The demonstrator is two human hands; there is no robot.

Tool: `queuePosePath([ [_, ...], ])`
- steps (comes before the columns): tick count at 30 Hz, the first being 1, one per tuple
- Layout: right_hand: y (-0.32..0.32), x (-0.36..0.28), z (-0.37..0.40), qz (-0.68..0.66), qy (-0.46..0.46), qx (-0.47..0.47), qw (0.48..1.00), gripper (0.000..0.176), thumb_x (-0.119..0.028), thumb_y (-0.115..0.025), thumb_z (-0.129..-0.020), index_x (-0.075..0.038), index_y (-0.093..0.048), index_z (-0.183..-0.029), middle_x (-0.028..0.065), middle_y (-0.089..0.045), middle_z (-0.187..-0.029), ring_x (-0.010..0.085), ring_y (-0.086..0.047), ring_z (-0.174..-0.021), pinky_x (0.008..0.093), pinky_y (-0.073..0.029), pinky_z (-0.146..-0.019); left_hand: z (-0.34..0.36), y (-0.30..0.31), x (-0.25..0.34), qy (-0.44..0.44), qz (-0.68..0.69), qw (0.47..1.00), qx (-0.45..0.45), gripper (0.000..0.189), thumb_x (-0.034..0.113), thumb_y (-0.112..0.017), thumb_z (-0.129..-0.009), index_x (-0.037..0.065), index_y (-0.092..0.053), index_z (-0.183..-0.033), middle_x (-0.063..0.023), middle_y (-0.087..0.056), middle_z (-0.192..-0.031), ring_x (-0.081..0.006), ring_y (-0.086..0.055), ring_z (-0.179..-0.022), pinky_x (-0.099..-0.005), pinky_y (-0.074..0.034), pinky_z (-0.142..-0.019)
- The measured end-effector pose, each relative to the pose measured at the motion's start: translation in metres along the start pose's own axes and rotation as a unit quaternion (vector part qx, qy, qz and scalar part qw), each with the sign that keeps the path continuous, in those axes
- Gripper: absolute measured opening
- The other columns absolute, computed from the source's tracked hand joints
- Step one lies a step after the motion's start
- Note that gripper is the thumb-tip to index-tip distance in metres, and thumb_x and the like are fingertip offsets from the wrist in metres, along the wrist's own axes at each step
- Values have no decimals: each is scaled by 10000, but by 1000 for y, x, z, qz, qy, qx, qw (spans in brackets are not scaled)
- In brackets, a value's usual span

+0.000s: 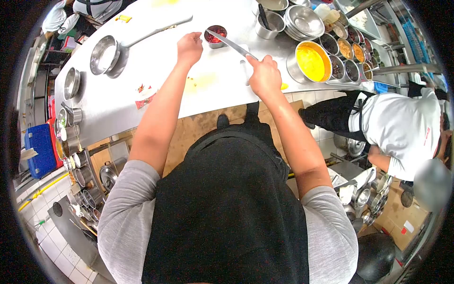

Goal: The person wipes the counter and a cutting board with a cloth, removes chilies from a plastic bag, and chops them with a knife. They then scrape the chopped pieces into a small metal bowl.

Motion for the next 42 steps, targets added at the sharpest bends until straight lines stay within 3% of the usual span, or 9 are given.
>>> queuePosePath([
  [7,-18,13,7,41,41,98,993,555,-46,-640,-949,-302,-788,-1419,122,-602,-1154,343,-598,-1117,491,-536,-933,64,52,-70,64,-57,996,-11,390,121,-767,-951,-22,-763,-1313,-220,-781,-1216,-376,-755,-1136,-447,-586,-1052],
  [13,-26,9,31,-67,61,109,990,534,-35,-649,-954,-234,-783,-1431,150,-640,-1088,373,-646,-1062,483,-560,-934,116,39,-88,-33,-121,987,-100,516,152,-894,-833,-38,-764,-1295,-264,-715,-1285,-418,-692,-1224,-478,-563,-1076],
  [16,-36,3,56,-193,76,23,978,555,-13,-631,-963,-157,-741,-1488,146,-687,-980,299,-700,-877,423,-590,-861,136,27,-71,-55,-120,976,-173,513,159,-908,-815,-23,-769,-1274,-260,-711,-1284,-417,-679,-1241,-488,-556,-1085],
  [18,-72,18,75,-348,-96,-160,919,575,2,-604,-976,-111,-701,-1531,110,-697,-898,189,-666,-700,359,-587,-744,148,25,-63,-71,-106,978,-166,506,158,-914,-805,-12,-773,-1261,-251,-725,-1240,-421,-690,-1204,-493,-559,-1075],
  [19,-80,22,80,-362,-77,-148,917,589,6,-613,-981,-111,-683,-1553,64,-689,-883,114,-607,-642,311,-554,-660,150,26,-65,-61,-101,982,-147,495,152,-912,-811,-11,-778,-1258,-250,-732,-1224,-415,-707,-1164,-488,-570,-1055],
  [31,-132,0,148,-395,-93,-255,877,563,31,-668,-1027,-197,-703,-1540,62,-806,-1185,104,-613,-767,298,-568,-767,169,28,-76,35,-47,998,-1,202,95,-839,-884,-8,-834,-1058,-252,-783,-1006,-411,-758,-970,-484,-602,-902],
  [35,-143,5,147,-399,-117,-274,867,575,32,-669,-1025,-216,-701,-1544,63,-813,-1183,106,-617,-769,299,-568,-771,170,32,-74,52,-22,998,26,131,82,-816,-904,-5,-840,-998,-208,-806,-926,-375,-787,-873,-451,-616,-846],
  [38,-126,0,134,-414,-51,-241,876,565,10,-640,-1051,-231,-698,-1559,-11,-700,-980,61,-576,-696,259,-511,-614,158,30,-69,85,3,996,12,125,95,-807,-911,7,-844,-992,-192,-812,-906,-366,-792,-846,-433,-618,-845],
  [42,-73,2,103,-375,-53,-185,907,546,4,-671,-999,-183,-723,-1509,176,-823,-1217,202,-751,-1004,337,-584,-957,111,40,-19,47,7,998,40,137,122,-793,-926,11,-845,-986,-185,-816,-892,-364,-792,-818,-421,-619,-847],
])
Point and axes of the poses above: each hand's wrist, its own z-axis away from the middle knuckle, its own y-axis out of the back of the hand, x = y × z, the point moved 9 cm from there along -z, towards the middle knuckle
